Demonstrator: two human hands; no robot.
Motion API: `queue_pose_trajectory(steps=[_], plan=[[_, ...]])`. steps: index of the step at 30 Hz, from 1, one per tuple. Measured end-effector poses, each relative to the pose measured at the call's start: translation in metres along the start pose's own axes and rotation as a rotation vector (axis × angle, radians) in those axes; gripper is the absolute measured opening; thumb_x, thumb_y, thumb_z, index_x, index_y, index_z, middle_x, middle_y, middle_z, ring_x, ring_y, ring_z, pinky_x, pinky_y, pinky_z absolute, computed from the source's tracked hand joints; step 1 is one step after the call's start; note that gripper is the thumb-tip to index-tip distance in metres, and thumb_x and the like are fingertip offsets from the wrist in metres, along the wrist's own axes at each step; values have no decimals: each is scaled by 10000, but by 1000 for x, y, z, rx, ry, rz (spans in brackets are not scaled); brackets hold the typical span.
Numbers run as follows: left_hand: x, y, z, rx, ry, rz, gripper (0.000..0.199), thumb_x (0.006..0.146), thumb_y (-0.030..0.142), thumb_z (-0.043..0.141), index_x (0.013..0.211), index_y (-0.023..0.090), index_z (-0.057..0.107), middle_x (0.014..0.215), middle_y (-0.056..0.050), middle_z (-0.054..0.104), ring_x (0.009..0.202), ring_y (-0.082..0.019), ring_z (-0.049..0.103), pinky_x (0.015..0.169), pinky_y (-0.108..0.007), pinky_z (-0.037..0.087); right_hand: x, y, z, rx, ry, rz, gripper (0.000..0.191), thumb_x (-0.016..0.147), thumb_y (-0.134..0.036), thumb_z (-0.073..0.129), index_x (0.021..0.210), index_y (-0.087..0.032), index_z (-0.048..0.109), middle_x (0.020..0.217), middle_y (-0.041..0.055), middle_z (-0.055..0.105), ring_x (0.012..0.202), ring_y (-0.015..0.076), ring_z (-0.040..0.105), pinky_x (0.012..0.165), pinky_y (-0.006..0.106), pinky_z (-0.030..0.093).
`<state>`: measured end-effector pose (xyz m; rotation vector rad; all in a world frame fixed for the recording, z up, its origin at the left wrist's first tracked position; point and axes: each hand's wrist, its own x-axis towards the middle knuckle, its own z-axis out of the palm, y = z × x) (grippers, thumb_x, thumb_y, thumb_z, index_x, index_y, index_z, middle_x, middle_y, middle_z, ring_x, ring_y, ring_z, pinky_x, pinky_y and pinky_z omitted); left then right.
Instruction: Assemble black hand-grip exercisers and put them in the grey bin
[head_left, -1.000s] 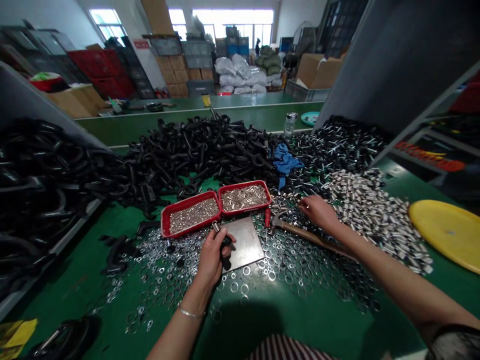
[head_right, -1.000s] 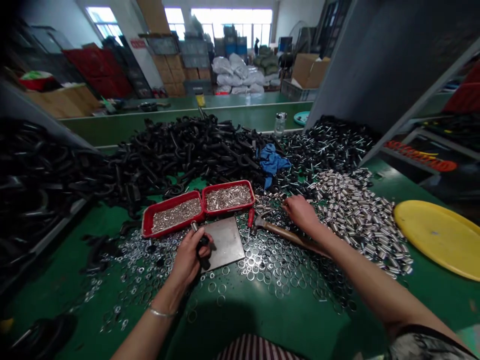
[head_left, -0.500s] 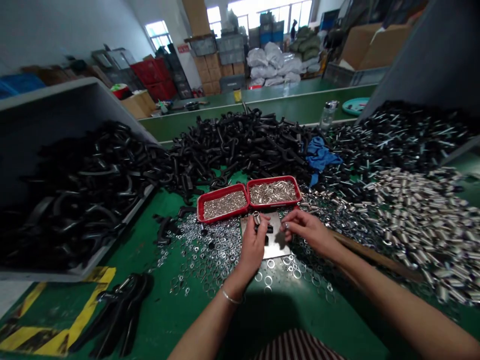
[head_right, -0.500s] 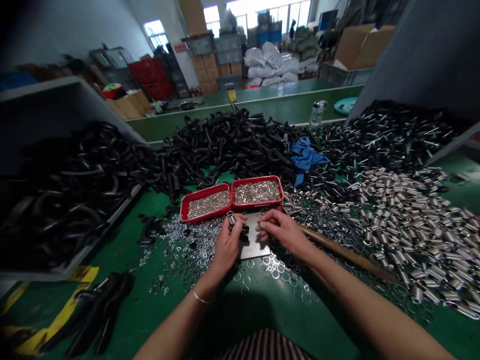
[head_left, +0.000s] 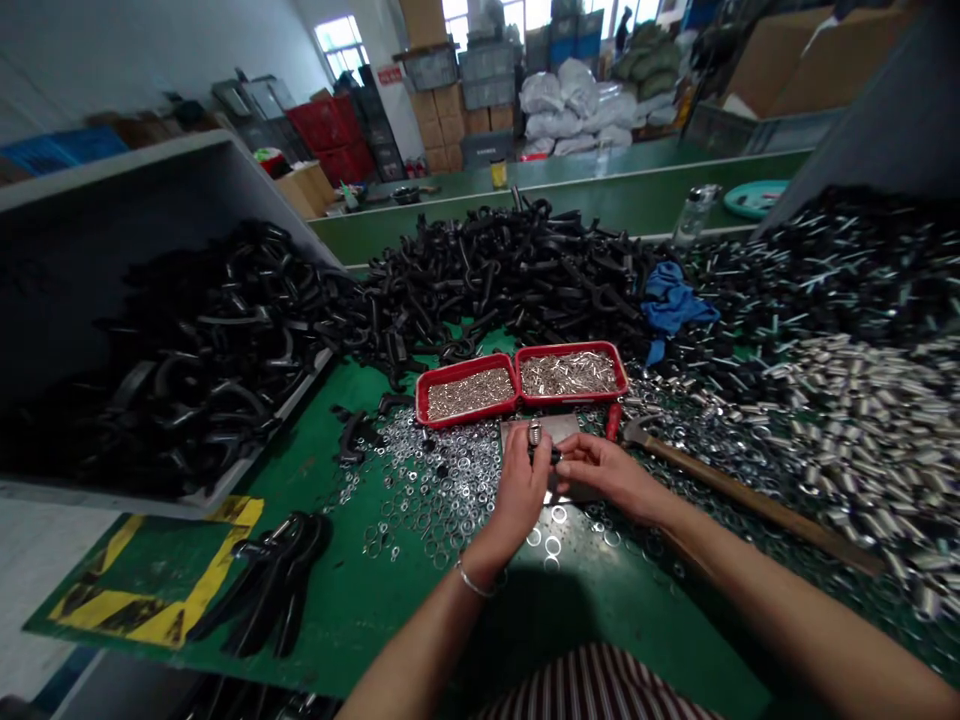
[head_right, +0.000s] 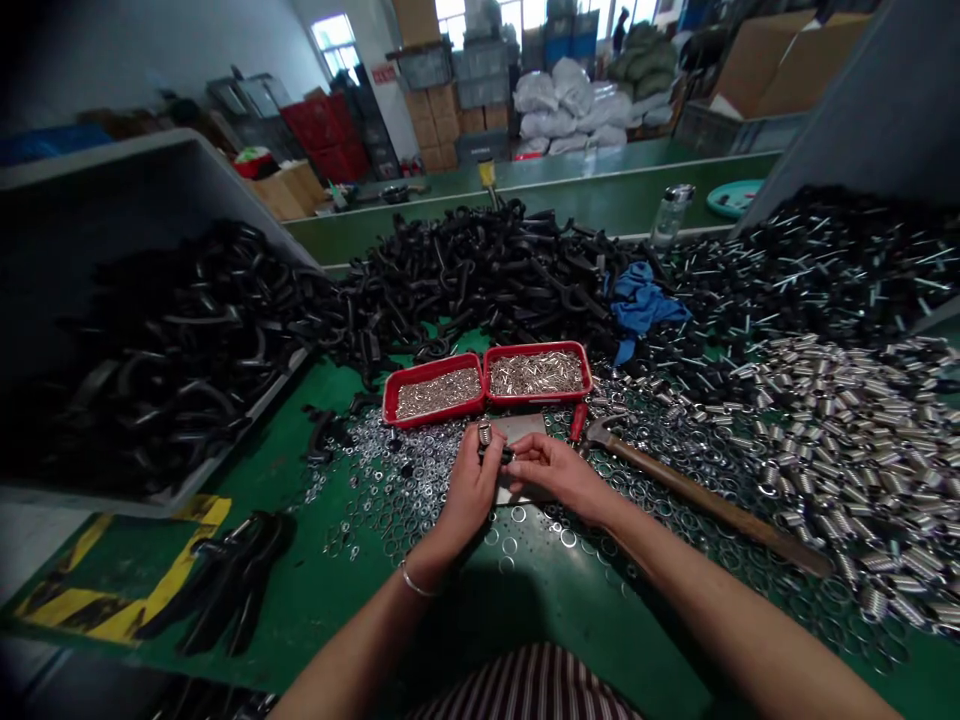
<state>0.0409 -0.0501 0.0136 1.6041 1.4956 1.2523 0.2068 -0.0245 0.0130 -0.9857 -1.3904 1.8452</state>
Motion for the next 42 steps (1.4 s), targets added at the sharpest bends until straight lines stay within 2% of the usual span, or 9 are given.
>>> queue_pose_trajectory(steps=[5, 8, 13, 17, 21, 31, 36, 39, 42], plan=[[-1, 7, -6, -154, -38, -103, 220, 1028, 403, 414, 1071, 216, 522, 1063, -59, 620, 1017, -191, 587, 946, -328, 435, 1, 5, 8, -757, 145, -611, 285, 990, -311, 542, 1247, -205, 602, 1128, 116, 684, 1055, 258, 620, 980, 485, 493], [1, 3, -7, -194, -33, -142, 215, 1009, 409, 452, 1059, 219, 538, 1039, -46, 632, 980, -185, 594, 921, -311, 439, 0, 8, 12, -997, 182, -691, 364, 1032, -320, 459, 1362, -197, 553, 1053, 126, 685, 1001, 260, 616, 898, 444, 529], [13, -10, -7, -292, -5, -217, 281, 970, 477, 506, 1005, 214, 601, 960, -30, 655, 876, -167, 605, 835, -278, 453, -14, -6, -33, -1167, 59, -489, 399, 1020, -360, 493, 1393, -225, 536, 1102, 111, 682, 990, 234, 640, 861, 374, 543], [22, -16, -9, -506, 131, -382, 347, 898, 535, 589, 983, 199, 611, 921, -17, 663, 751, -138, 596, 728, -253, 471, -25, -32, -138, -1446, 550, -50, 294, 1036, -258, 407, 1217, -168, 620, 1156, 118, 680, 1052, 206, 632, 921, 323, 503], [17, -19, -1, -659, 152, -494, 363, 835, 515, 674, 958, 182, 600, 927, -24, 663, 770, -137, 618, 741, -263, 510, -20, -45, -220, -1553, 698, 197, 252, 963, -128, 460, 1070, -58, 676, 1080, 235, 677, 1059, 284, 638, 915, 378, 482], [18, -12, 17, -784, 73, -514, 349, 828, 471, 702, 944, 170, 569, 864, -1, 633, 739, -103, 579, 726, -234, 475, -18, -50, -251, -1577, 566, 483, 68, 819, -98, 683, 801, -62, 738, 900, 268, 719, 873, 304, 708, 740, 362, 462], [21, -18, 9, -872, 114, -526, 365, 813, 470, 715, 922, 168, 541, 843, -10, 639, 710, -104, 572, 720, -247, 461, -32, -63, -214, -1538, 577, 228, 213, 935, -169, 575, 1063, -64, 710, 1048, 270, 694, 979, 286, 674, 789, 379, 452], [18, -11, 9, -884, 118, -539, 379, 800, 482, 726, 917, 177, 534, 849, -6, 632, 719, -111, 577, 737, -259, 469, -36, -61, -137, -1167, 406, -279, 247, 952, -316, 593, 1160, -223, 688, 1130, 118, 699, 1005, 248, 663, 859, 375, 494], [15, 1, 11, -853, 70, -490, 358, 842, 504, 680, 938, 187, 543, 873, -7, 630, 749, -124, 587, 761, -268, 479, -31, -53, -59, -930, 246, -371, 218, 931, -366, 625, 1111, -249, 666, 1047, 71, 717, 899, 233, 679, 794, 372, 534]])
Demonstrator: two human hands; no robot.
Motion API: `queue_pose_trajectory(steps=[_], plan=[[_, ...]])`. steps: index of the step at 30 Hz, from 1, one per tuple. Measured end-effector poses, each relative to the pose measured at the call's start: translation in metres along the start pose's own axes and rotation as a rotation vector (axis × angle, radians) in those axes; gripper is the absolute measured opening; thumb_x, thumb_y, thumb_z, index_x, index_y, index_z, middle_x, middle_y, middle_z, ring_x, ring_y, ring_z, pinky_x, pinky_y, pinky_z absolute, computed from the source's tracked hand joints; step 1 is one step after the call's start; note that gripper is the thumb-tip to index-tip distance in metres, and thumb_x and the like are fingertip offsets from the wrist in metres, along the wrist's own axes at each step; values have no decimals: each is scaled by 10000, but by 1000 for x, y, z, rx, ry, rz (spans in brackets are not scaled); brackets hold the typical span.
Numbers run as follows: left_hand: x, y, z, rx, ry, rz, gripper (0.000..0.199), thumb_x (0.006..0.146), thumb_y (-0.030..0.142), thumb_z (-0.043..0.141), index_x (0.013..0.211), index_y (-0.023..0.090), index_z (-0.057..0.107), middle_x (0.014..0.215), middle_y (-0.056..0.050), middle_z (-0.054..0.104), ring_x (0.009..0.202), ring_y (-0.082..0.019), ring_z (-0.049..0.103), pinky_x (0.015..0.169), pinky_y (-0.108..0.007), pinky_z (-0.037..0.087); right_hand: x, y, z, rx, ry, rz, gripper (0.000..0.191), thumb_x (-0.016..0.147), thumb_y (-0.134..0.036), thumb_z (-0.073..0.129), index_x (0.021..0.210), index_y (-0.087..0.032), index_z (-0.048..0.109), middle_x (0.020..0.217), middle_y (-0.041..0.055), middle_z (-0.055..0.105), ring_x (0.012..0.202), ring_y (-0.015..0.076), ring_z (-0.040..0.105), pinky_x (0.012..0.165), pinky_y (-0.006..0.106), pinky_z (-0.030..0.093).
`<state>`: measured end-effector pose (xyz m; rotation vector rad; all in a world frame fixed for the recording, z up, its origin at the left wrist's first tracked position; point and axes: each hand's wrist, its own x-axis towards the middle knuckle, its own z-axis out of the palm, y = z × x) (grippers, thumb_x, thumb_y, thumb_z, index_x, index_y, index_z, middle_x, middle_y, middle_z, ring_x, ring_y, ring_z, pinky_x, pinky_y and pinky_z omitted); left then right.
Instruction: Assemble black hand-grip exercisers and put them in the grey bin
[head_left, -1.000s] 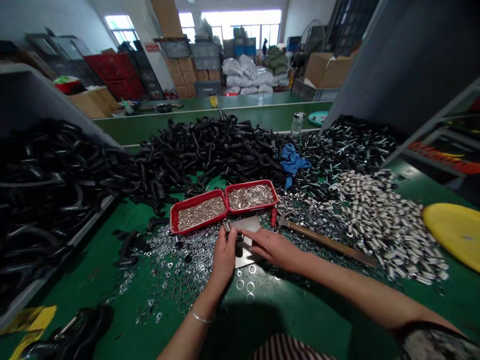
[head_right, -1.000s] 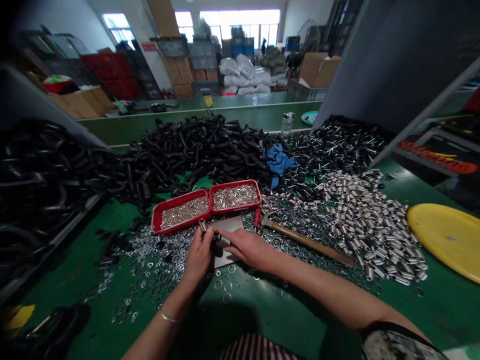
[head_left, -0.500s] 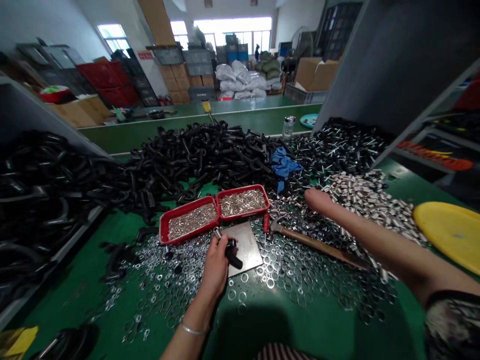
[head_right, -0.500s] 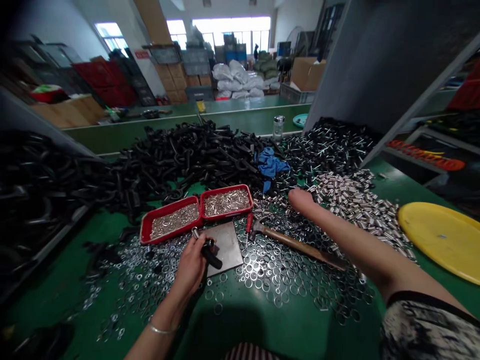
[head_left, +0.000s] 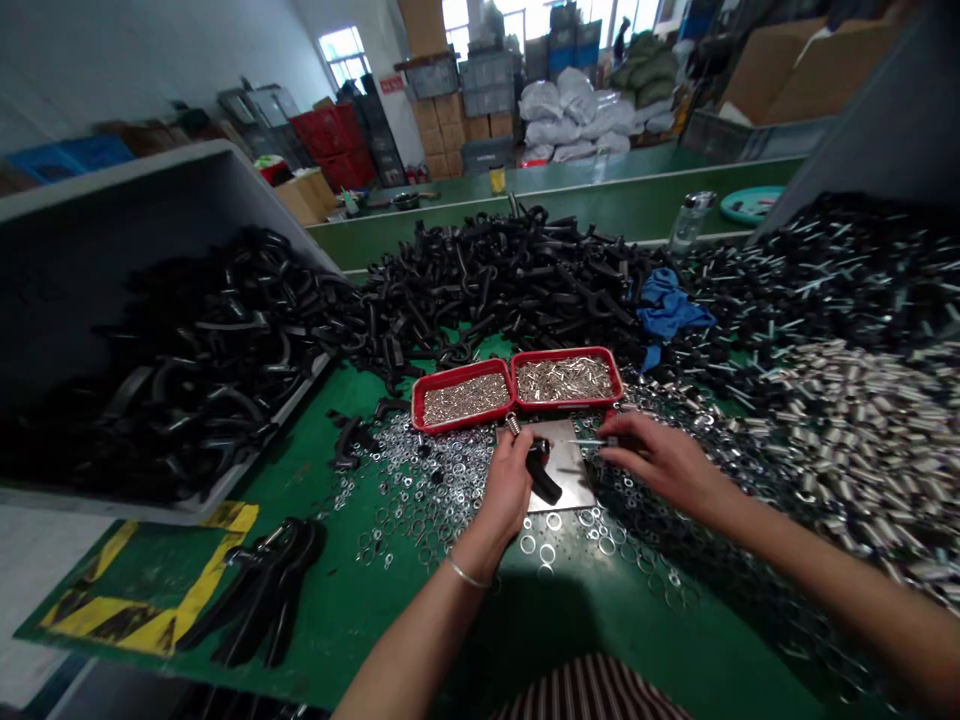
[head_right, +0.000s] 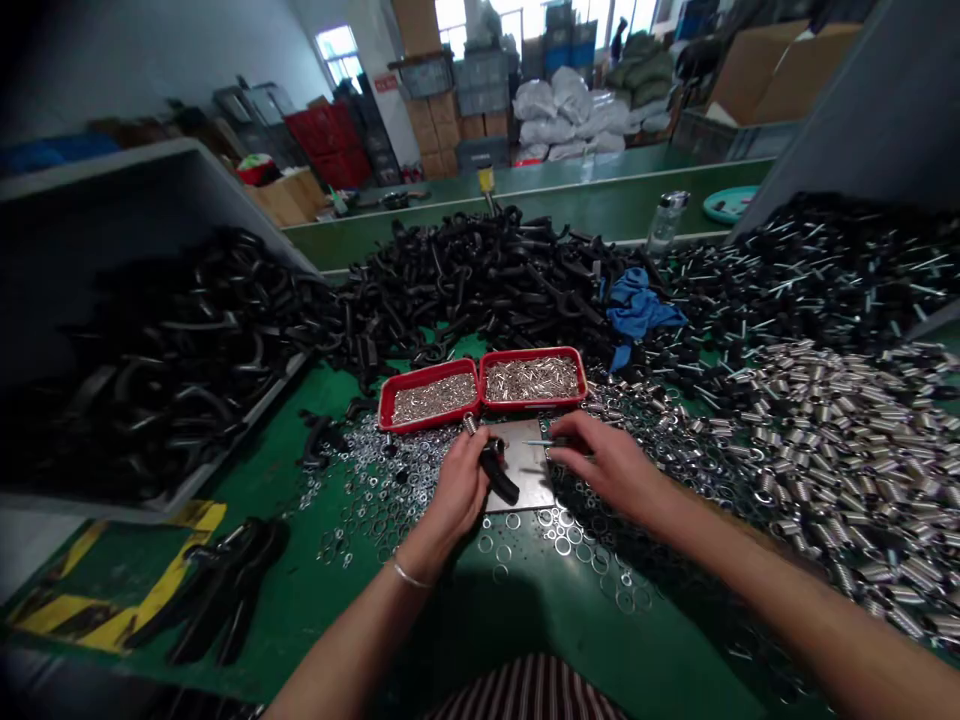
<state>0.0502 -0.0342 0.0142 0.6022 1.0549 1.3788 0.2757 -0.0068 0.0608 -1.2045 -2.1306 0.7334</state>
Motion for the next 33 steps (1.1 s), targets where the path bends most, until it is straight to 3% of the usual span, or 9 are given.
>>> queue_pose_trajectory(steps=[2, 5, 9, 13, 17, 22, 25, 28, 33], plan=[[-5, 3, 3, 84, -40, 33, 346, 871, 522, 641, 954, 196, 562, 889, -12, 635, 778, -139, 597, 782, -278, 486, 2, -22, 25, 48, -44, -37, 169, 924, -357, 636, 1044, -241, 660, 977, 58, 720, 861, 230, 678, 775, 374, 540], [-9, 4, 1, 246, -69, 79, 341, 892, 527, 616, 1004, 205, 604, 933, -34, 658, 848, -171, 614, 818, -295, 494, 3, -30, 45, 61, -68, -80, 122, 936, -314, 620, 1024, -236, 653, 966, 58, 714, 876, 231, 678, 789, 385, 548], [-11, 1, -4, 283, -70, 94, 327, 908, 509, 601, 1024, 204, 626, 944, -46, 664, 868, -186, 616, 811, -302, 500, -5, -29, 56, 88, -19, -159, 216, 958, -233, 562, 1159, -243, 638, 1110, 91, 685, 1036, 246, 657, 911, 436, 539], [-12, 1, -4, 260, -67, 66, 343, 910, 525, 594, 1019, 202, 628, 933, -44, 652, 835, -181, 613, 779, -298, 504, -10, -29, 61, 86, 85, -103, 195, 955, -254, 572, 1142, -241, 624, 1010, 85, 687, 919, 237, 668, 843, 424, 560], [-14, 9, -5, 292, -53, 105, 367, 911, 540, 591, 1052, 203, 624, 936, -41, 647, 834, -178, 609, 798, -302, 504, -5, -28, 63, 134, 39, -178, 164, 960, -290, 572, 1108, -234, 615, 1073, 103, 687, 1021, 262, 651, 908, 452, 531], [-18, 19, -8, 334, -74, 118, 340, 926, 511, 590, 1079, 208, 613, 971, -40, 646, 831, -165, 605, 805, -298, 499, -1, -33, 69, 371, -20, 89, 154, 1012, -384, 482, 1032, -240, 531, 819, 27, 669, 643, 187, 630, 629, 348, 545], [-22, 27, -8, 204, -133, 26, 363, 916, 521, 595, 1101, 208, 607, 953, -37, 650, 801, -159, 613, 775, -293, 507, -2, -30, 71, 208, 60, -128, 138, 986, -309, 528, 1094, -229, 561, 993, 90, 676, 903, 241, 658, 822, 418, 550], [-28, 38, -10, 221, -162, -8, 371, 904, 528, 607, 1099, 212, 613, 958, -42, 656, 833, -170, 619, 770, -290, 510, -5, -17, 72, 72, -16, -318, 222, 988, -261, 518, 1195, -225, 588, 1159, 131, 659, 1067, 272, 627, 930, 471, 521], [-37, 49, -9, 488, -159, 83, 271, 940, 473, 565, 1017, 216, 601, 927, -32, 641, 821, -180, 598, 751, -295, 486, -7, -17, 73, 110, -112, -271, 248, 977, -324, 555, 1197, -228, 616, 1170, 132, 662, 1104, 290, 614, 951, 491, 513]])
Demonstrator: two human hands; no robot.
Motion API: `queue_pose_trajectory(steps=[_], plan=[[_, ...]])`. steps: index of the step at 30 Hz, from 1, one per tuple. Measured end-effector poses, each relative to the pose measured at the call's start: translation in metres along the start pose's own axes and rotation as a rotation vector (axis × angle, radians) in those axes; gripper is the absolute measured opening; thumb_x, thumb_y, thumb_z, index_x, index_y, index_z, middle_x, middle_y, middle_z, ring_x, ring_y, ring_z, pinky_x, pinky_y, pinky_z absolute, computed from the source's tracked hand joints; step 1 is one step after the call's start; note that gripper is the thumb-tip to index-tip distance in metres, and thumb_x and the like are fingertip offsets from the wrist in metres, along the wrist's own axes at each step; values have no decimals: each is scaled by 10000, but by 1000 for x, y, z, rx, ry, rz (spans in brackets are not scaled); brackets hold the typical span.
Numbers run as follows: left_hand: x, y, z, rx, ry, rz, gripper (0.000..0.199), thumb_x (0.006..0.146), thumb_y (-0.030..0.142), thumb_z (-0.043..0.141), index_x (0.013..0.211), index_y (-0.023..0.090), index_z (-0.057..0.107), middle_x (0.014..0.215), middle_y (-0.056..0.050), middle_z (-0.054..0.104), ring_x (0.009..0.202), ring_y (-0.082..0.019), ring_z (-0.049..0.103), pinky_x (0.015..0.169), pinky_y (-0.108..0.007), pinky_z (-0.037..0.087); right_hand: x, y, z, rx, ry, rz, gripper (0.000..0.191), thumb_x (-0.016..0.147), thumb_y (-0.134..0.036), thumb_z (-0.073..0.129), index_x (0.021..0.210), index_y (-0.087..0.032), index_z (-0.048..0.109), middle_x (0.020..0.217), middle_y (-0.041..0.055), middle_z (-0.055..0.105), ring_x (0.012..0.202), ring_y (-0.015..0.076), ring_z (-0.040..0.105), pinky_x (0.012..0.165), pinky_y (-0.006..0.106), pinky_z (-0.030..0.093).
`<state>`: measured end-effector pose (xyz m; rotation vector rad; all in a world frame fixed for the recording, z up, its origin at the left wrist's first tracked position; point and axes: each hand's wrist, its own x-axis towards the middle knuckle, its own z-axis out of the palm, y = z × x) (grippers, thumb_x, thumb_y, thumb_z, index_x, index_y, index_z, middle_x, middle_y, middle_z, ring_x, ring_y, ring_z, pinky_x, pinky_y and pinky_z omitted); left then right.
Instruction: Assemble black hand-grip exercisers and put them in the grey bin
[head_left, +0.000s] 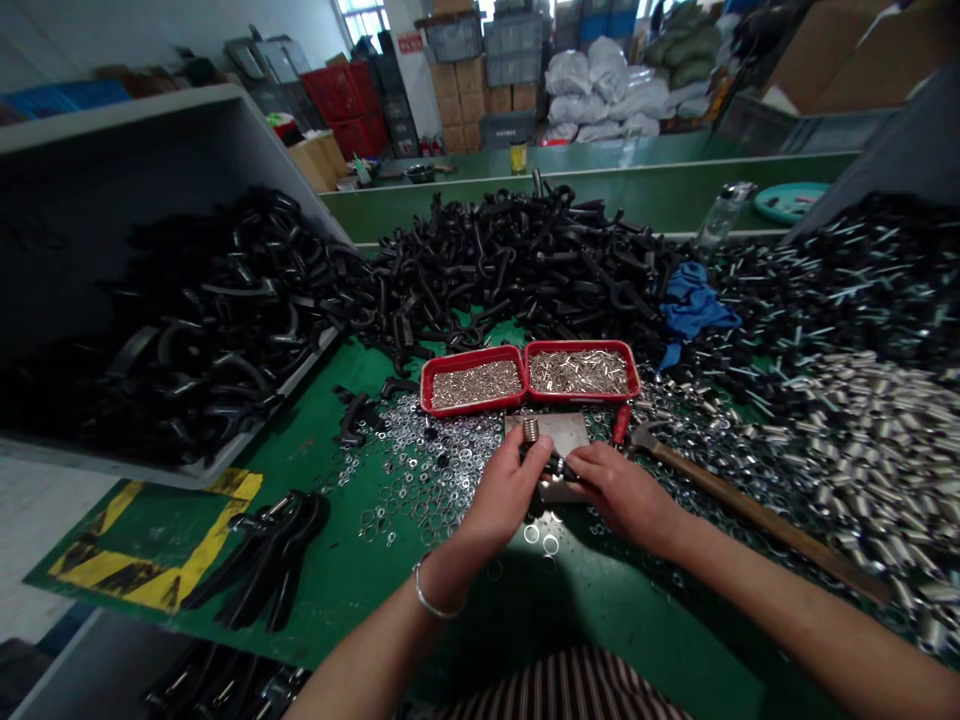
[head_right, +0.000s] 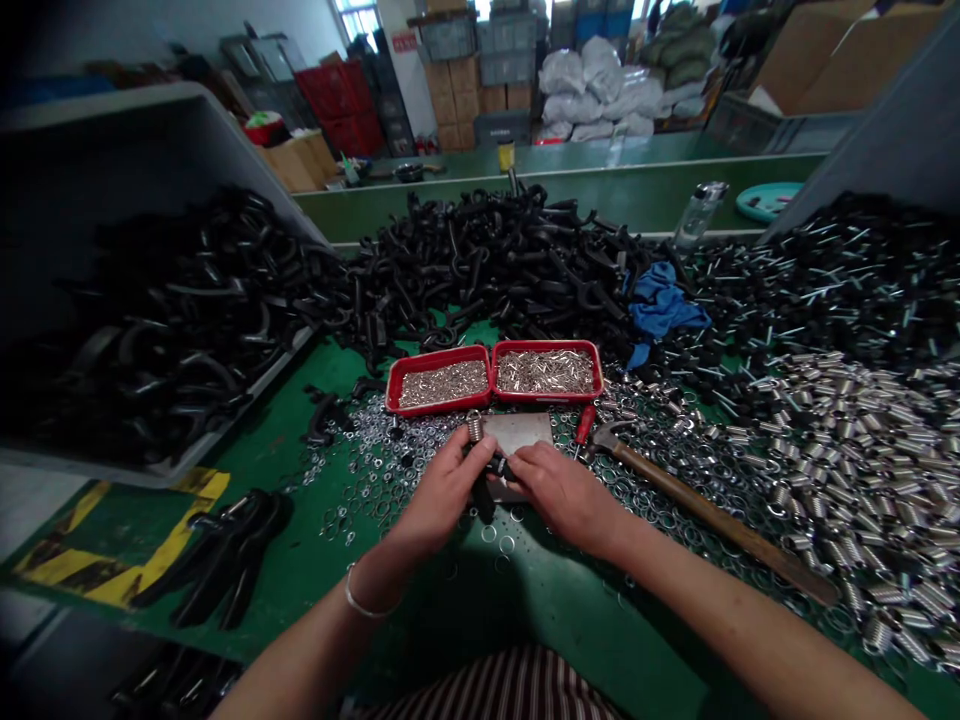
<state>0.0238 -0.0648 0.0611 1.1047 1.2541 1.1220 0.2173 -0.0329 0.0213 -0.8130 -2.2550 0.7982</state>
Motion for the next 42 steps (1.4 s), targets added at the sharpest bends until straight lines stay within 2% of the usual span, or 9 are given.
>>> queue_pose_trajectory(steps=[4, 9, 12, 18, 23, 27, 32, 36, 42], plan=[[6, -8, 2, 203, 138, 174, 224, 973, 441, 526, 952, 221, 562, 904, -25, 631, 826, -175, 568, 778, -292, 432, 15, -21, 6, 476, 59, 357, 271, 1020, -471, 446, 991, -222, 550, 877, 58, 666, 713, 179, 623, 638, 332, 545], [27, -29, -10, 367, 106, 329, 224, 1003, 423, 465, 958, 213, 530, 912, -23, 613, 844, -170, 559, 808, -297, 424, 32, -18, 13, 790, -107, 596, 444, 947, -637, 498, 835, -207, 504, 608, -36, 549, 439, 85, 443, 406, 208, 370], [36, -39, -18, 452, 33, 386, 239, 989, 427, 486, 895, 211, 528, 873, -18, 601, 823, -171, 552, 800, -299, 420, 35, -6, 13, 825, -339, 709, 640, 966, -733, 202, 786, -203, 514, 529, -21, 516, 342, 90, 343, 324, 226, 247], [38, -45, -15, 334, 78, 253, 236, 1018, 413, 432, 967, 208, 535, 859, -11, 604, 801, -165, 580, 792, -295, 453, 34, -4, 9, 37, -40, 343, 504, 912, -681, 485, 909, -184, 570, 923, 135, 668, 773, 218, 631, 590, 300, 470], [31, -42, -10, 391, -5, 498, 190, 1027, 345, 434, 1066, 202, 553, 1152, -88, 576, 1132, -197, 549, 1039, -350, 410, 29, -6, 10, 438, -454, 490, 711, 1009, -635, 40, 839, -188, 567, 594, 27, 586, 402, 127, 441, 409, 257, 341], [27, -45, -6, 341, 86, 412, 215, 1048, 323, 366, 1073, 197, 538, 1071, -81, 587, 1039, -181, 581, 976, -336, 456, 25, -9, 9, 239, -130, 449, 522, 923, -695, 467, 821, -189, 547, 706, 44, 619, 550, 133, 526, 478, 239, 364], [26, -48, -1, 448, 80, 557, 181, 1032, 337, 414, 1016, 196, 526, 1091, -90, 572, 1052, -193, 571, 982, -355, 453, 21, -11, 6, 438, -388, 492, 681, 1024, -616, 109, 846, -179, 600, 628, 33, 602, 447, 122, 448, 445, 252, 341], [26, -48, 2, 442, 184, 494, 214, 1049, 308, 339, 1041, 196, 521, 1022, -82, 582, 986, -190, 591, 923, -351, 479, 18, -12, 3, 144, -67, 390, 478, 936, -643, 489, 885, -180, 597, 806, 81, 636, 680, 172, 566, 577, 273, 418], [19, -48, 5, 479, 95, 578, 190, 1026, 331, 414, 946, 200, 525, 1010, -77, 572, 962, -190, 585, 909, -346, 479, 12, -13, 3, 206, -275, 367, 663, 1033, -606, 142, 894, -178, 630, 675, 55, 621, 533, 160, 525, 521, 286, 426]])
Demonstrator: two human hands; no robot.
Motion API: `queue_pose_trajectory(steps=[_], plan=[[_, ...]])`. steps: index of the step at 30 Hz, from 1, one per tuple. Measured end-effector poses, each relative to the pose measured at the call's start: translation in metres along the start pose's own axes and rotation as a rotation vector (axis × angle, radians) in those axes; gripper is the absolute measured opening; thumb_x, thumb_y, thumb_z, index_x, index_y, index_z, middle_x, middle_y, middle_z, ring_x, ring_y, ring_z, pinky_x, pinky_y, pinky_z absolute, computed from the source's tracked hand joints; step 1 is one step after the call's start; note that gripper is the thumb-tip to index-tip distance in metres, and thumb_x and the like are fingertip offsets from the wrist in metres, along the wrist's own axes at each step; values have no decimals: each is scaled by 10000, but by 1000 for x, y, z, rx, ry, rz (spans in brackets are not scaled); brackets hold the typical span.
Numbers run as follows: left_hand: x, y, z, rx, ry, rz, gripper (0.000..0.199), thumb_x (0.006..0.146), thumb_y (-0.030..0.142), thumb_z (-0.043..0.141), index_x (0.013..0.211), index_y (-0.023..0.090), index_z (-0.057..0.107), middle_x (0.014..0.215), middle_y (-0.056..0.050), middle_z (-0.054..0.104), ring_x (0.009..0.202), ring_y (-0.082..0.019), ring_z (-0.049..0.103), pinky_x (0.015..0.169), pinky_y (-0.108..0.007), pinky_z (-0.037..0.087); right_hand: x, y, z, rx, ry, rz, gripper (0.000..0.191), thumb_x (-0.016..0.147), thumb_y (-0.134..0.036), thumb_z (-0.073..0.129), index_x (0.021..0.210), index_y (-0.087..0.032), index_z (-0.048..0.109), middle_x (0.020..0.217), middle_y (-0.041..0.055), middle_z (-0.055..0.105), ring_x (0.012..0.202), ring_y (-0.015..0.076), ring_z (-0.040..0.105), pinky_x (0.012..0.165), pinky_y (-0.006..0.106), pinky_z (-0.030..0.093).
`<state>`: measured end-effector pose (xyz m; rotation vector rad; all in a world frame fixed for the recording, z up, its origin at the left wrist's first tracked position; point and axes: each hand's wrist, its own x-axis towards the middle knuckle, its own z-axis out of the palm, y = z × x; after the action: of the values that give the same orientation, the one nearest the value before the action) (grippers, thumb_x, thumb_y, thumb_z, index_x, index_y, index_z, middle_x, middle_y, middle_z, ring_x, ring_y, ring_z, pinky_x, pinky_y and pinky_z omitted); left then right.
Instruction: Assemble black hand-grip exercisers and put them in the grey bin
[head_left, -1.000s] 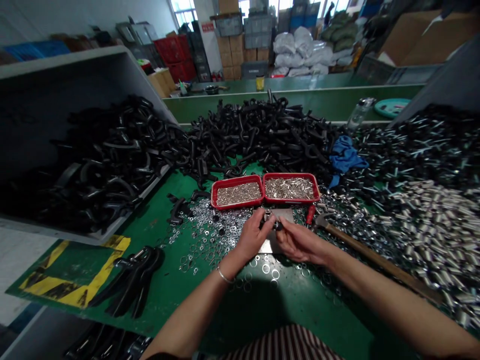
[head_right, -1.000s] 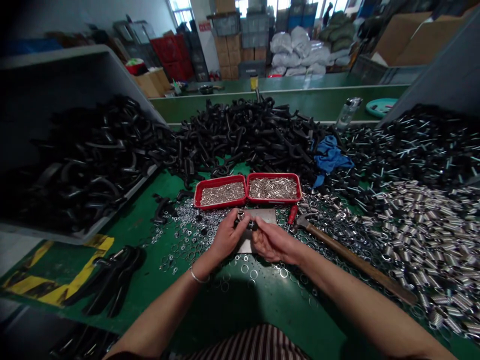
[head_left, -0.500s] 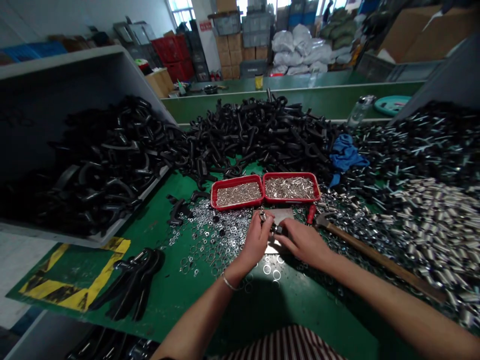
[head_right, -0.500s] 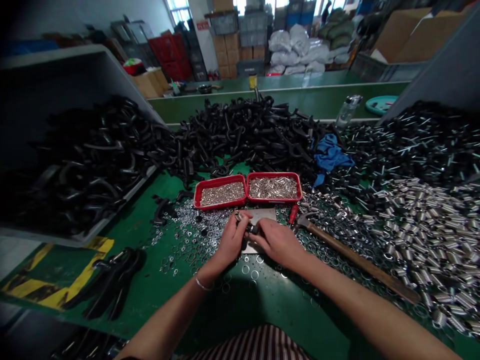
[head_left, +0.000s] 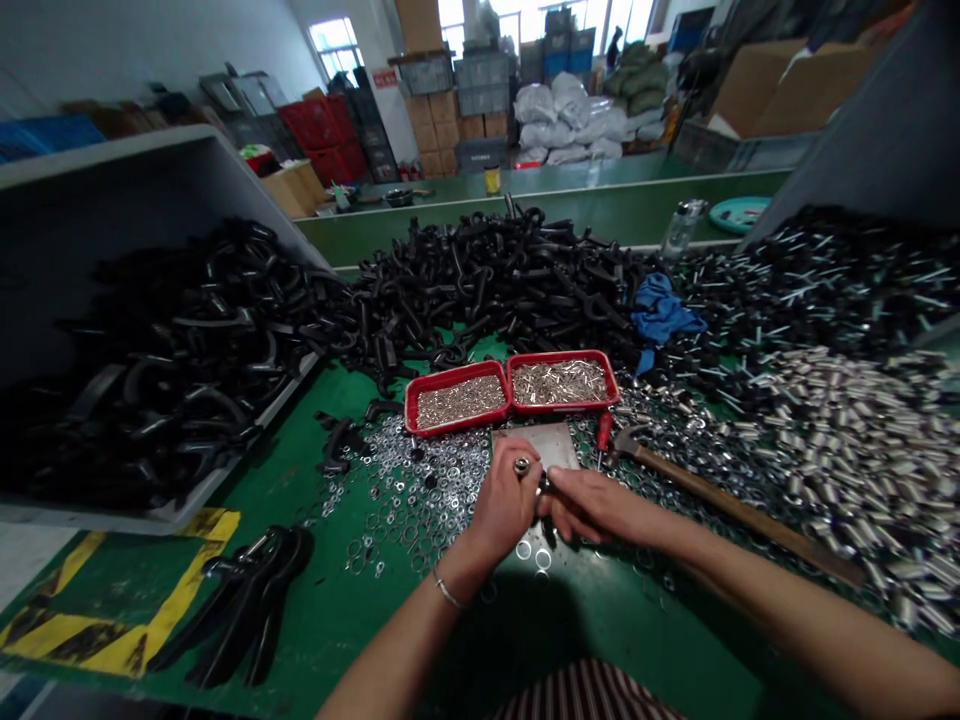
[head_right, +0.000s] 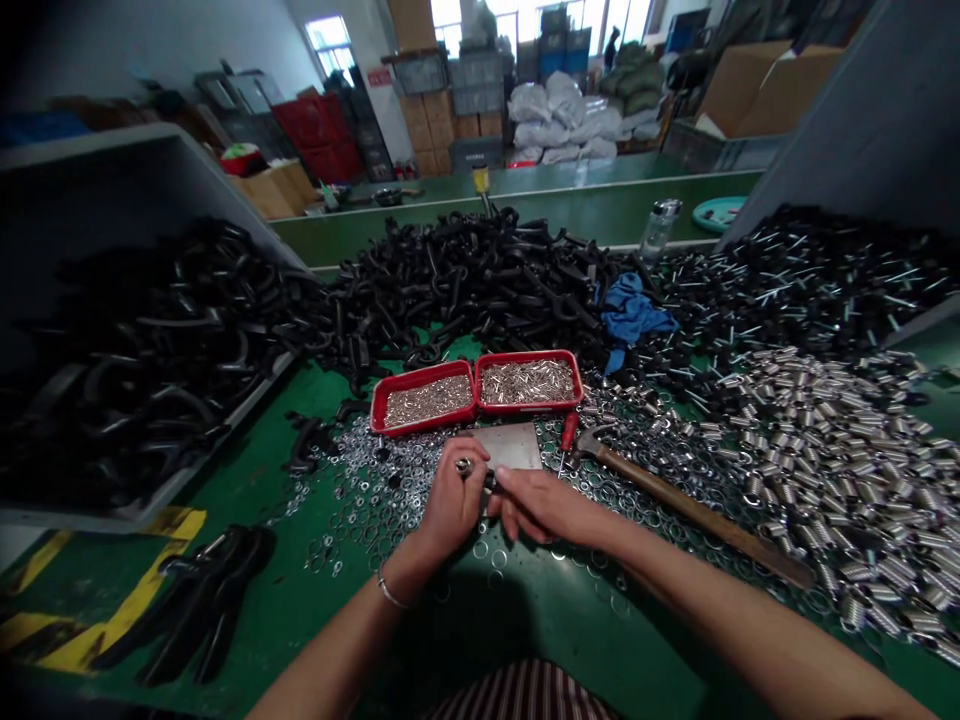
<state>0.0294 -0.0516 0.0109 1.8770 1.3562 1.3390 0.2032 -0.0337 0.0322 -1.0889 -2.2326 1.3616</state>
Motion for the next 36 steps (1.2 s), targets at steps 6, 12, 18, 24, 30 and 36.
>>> queue_pose_trajectory(steps=[6, 12, 18, 24, 30, 36], plan=[[-1, -2, 2, -2, 106, -104, 216, 1042, 325, 358, 976, 201, 522, 972, -68, 581, 940, -192, 581, 899, -346, 470, 2, -2, 7, -136, 210, -72, 469, 1029, -576, 309, 903, -193, 550, 787, 64, 642, 686, 189, 585, 647, 320, 462], [-8, -3, -3, 30, 110, -137, 238, 1047, 336, 334, 962, 206, 514, 946, -65, 583, 910, -194, 580, 871, -339, 472, 1, -10, 12, -237, 219, 9, 379, 999, -548, 448, 911, -191, 541, 894, 95, 668, 773, 207, 609, 697, 324, 450], [1, -7, -5, 212, -116, -58, 225, 1032, 344, 360, 983, 204, 528, 923, -76, 591, 874, -220, 590, 833, -360, 477, -8, -2, 18, -4, 29, 39, 328, 1038, -473, 396, 934, -199, 544, 792, 48, 691, 730, 192, 637, 725, 313, 475], [36, -21, 13, 544, -610, 100, 196, 966, 348, 528, 908, 174, 598, 956, -92, 604, 948, -268, 568, 890, -423, 445, -37, 23, -1, -271, 94, 110, 303, 1021, -394, 451, 1158, -185, 623, 1116, 129, 707, 984, 265, 670, 868, 389, 492], [95, -18, 20, 628, -465, 117, 194, 977, 301, 512, 1030, 183, 657, 1073, -97, 629, 1049, -251, 542, 954, -399, 411, -96, 60, -60, -281, 346, 110, 349, 1041, -441, 400, 1137, -203, 637, 1135, 109, 678, 1025, 244, 636, 934, 407, 488], [175, -31, 38, 869, -617, -60, 140, 822, 91, 599, 845, 98, 737, 964, -210, 708, 1023, -313, 633, 954, -414, 441, -122, 96, -91, -671, 465, 134, 357, 1009, -434, 446, 1083, -168, 673, 1012, 142, 665, 942, 291, 592, 848, 453, 480]])
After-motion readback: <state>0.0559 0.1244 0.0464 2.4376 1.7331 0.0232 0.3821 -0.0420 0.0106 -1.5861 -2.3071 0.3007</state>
